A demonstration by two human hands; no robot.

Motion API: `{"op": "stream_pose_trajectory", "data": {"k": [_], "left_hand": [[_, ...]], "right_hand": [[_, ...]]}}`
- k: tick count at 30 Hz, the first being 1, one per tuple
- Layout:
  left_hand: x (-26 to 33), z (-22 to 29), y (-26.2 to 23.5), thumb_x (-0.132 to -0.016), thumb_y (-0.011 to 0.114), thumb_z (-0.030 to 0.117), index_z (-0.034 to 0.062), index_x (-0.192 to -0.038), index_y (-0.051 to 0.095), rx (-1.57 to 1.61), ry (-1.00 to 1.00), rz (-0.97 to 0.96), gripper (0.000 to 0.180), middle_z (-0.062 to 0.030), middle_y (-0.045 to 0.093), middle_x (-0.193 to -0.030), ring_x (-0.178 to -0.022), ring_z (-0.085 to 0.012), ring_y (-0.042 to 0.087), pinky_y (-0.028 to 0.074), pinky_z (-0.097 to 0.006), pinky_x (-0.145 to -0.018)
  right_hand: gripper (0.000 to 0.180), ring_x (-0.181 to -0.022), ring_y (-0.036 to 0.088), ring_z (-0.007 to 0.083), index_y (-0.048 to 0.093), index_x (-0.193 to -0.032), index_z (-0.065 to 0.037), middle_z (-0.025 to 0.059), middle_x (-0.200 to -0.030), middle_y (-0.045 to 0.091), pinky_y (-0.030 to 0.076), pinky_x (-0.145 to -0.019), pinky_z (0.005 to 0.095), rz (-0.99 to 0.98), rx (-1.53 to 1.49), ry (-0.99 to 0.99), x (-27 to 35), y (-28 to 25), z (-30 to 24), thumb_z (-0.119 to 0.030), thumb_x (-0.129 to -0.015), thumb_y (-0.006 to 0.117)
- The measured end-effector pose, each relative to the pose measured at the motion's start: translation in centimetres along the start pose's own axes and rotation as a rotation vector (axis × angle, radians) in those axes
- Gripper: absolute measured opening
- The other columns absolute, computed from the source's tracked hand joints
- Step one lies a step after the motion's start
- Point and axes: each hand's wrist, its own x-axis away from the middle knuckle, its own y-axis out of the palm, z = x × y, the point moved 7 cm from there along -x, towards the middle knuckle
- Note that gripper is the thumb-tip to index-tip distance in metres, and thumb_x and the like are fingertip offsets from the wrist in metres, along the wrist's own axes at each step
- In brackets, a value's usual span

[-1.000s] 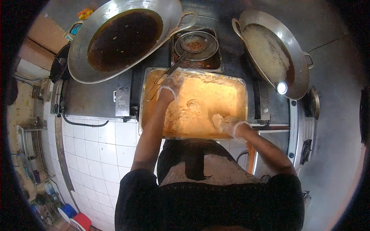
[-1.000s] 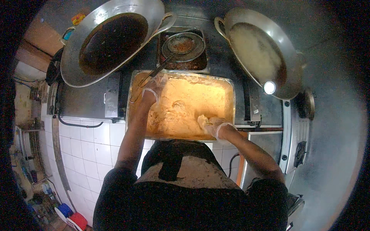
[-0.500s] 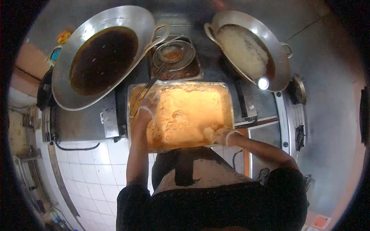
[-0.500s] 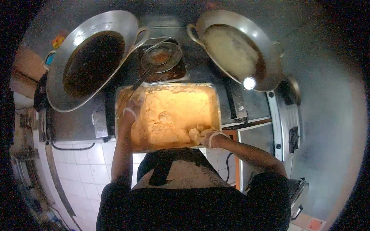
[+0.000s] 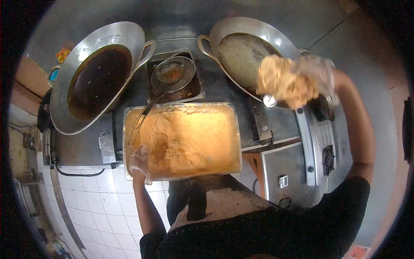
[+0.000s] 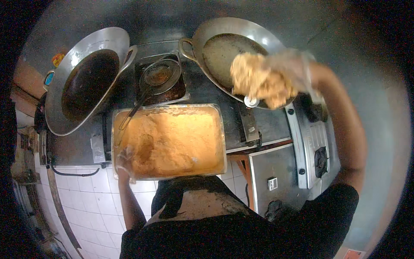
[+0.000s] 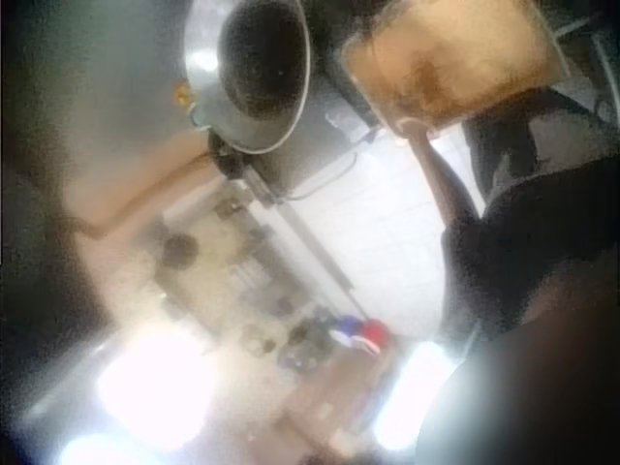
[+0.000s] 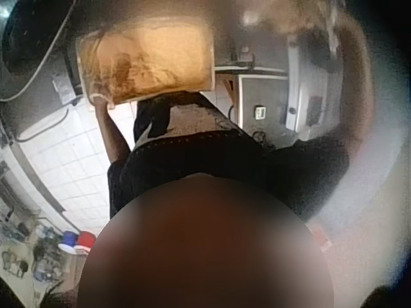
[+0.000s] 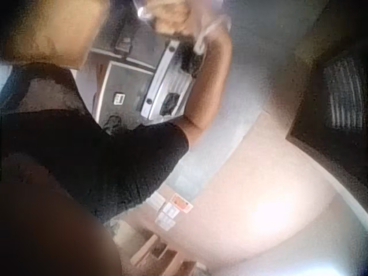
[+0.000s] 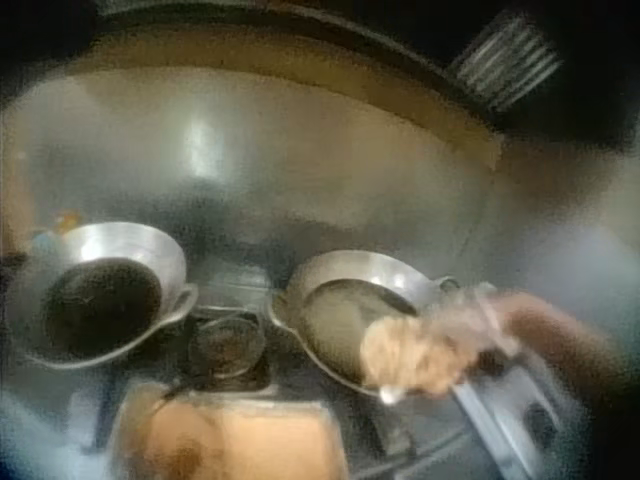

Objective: The person coats chicken in breading by hand, places the pieces into a wok of oil to fry, and then cleans the workspace by discarding excess breading and sifting the remaining flour into a container.

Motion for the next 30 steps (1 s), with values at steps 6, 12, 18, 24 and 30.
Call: {"op": "stream_pose_trajectory", "data": {"k": [6,12,18,24,30], "left_hand": [[0.2,7.8,-2.1,-0.097,0.049,0.018,-0.0035,-0.12,0.056,0.903,-0.518,0.079,0.032,-0.0149,0.06,-0.117,-0.099,-0.0297,0.058,0.046,-0.035,-0.089],[5.7,8.6,-3.5,-0.098,0.052,0.033,-0.0069,-0.12,0.052,0.715,-0.678,0.155,0.046,-0.012,0.061,-0.105,-0.091,-0.0203,0.058,0.052,-0.029,-0.076],[6.4,11.1,-4.2,-0.096,0.055,0.037,-0.0058,-0.119,0.054,0.979,-0.78,0.254,0.049,-0.0116,0.061,-0.102,-0.089,-0.0175,0.059,0.055,-0.028,-0.07],[3.6,10.6,-4.8,-0.096,0.056,0.033,-0.0068,-0.115,0.057,0.568,-0.67,0.065,0.044,-0.0181,0.064,-0.105,-0.092,-0.0262,0.063,0.053,-0.032,-0.075],[1.1,3.1,2.1,-0.095,0.051,0.026,-0.0002,-0.12,0.057,-0.029,-0.231,0.043,0.037,-0.0214,0.061,-0.114,-0.102,-0.0341,0.059,0.048,-0.039,-0.088]], "right_hand": [[0.055,-0.089,0.068,0.0274,0.054,-0.123,0.001,0.0177,-0.106,0.065,0.059,-0.077,0.0432,0.238,0.138,0.001,-9.4,-8.5,5.9,-0.046,-0.094,0.05],[0.049,-0.082,0.065,0.0252,0.05,-0.121,0.0,0.0189,-0.104,0.062,0.054,-0.066,0.0405,0.206,0.085,0.091,-22.9,-14.5,13.9,-0.042,-0.097,0.047],[0.038,-0.08,0.066,0.0231,0.06,-0.111,0.002,0.0168,-0.1,0.064,0.055,-0.07,0.0426,0.29,0.015,0.206,-25.7,-16.0,16.9,-0.03,-0.091,0.057],[0.046,-0.089,0.061,0.0234,0.062,-0.115,0.002,0.0128,-0.107,0.064,0.048,-0.081,0.0384,0.232,0.782,-0.09,-23.5,-15.6,12.8,-0.036,-0.087,0.064],[0.045,-0.101,0.061,0.0262,0.06,-0.124,-0.007,0.0121,-0.118,0.064,0.046,-0.089,0.0404,0.639,0.409,-0.32,-9.7,-14.0,3.8,-0.038,-0.092,0.057]]}}
